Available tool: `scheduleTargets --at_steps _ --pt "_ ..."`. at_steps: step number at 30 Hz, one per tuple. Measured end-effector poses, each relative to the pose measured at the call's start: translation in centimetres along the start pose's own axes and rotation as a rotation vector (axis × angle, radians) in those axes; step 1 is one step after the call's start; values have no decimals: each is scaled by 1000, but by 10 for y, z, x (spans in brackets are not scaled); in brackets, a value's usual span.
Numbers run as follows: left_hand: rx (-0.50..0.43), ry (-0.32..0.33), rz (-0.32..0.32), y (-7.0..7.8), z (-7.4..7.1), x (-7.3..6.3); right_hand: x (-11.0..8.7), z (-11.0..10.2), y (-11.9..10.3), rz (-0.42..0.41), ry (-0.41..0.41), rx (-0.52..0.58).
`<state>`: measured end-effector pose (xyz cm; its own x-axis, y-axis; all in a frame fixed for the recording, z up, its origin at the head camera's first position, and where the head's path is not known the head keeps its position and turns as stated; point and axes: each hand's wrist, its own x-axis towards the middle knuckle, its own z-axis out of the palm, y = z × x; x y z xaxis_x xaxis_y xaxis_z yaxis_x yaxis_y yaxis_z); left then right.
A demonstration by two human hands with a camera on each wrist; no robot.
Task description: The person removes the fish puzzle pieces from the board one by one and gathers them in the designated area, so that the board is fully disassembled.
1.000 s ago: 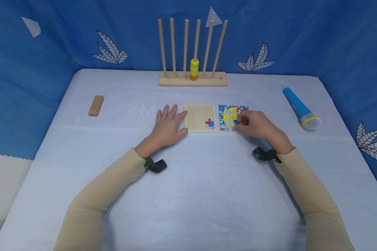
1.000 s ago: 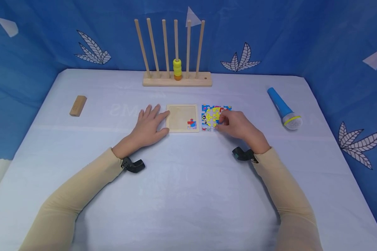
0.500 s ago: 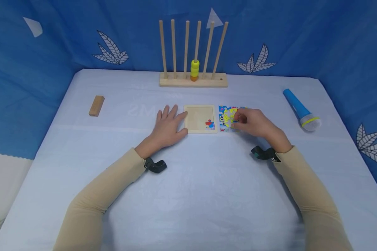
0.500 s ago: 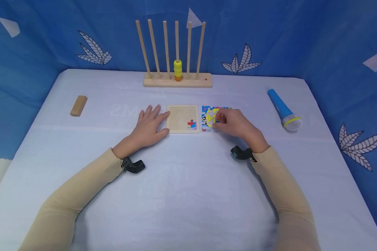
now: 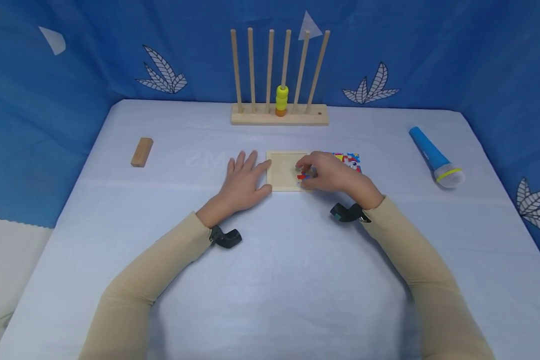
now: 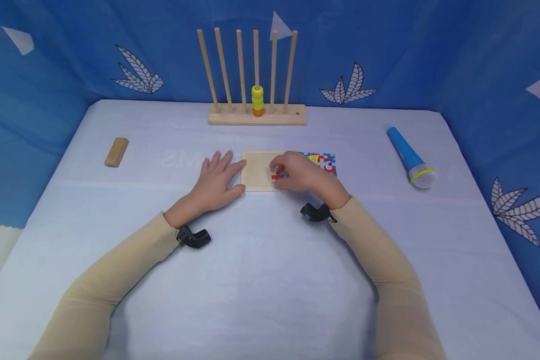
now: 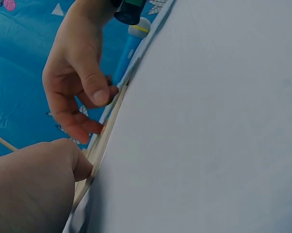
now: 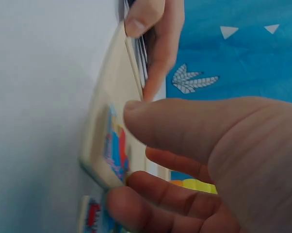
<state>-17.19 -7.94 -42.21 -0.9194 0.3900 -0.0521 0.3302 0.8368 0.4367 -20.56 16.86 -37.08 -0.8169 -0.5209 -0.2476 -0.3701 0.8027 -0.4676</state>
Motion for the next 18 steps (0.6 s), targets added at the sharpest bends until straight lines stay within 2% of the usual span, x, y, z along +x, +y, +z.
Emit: scheduleTargets --at_steps 6,18 --pt "2 7 -2 1 0 1 -2 4 -1 2 -15 -33" --pt "0 11 4 1 -1 0 -2 8 -1 -7 -19 -32"
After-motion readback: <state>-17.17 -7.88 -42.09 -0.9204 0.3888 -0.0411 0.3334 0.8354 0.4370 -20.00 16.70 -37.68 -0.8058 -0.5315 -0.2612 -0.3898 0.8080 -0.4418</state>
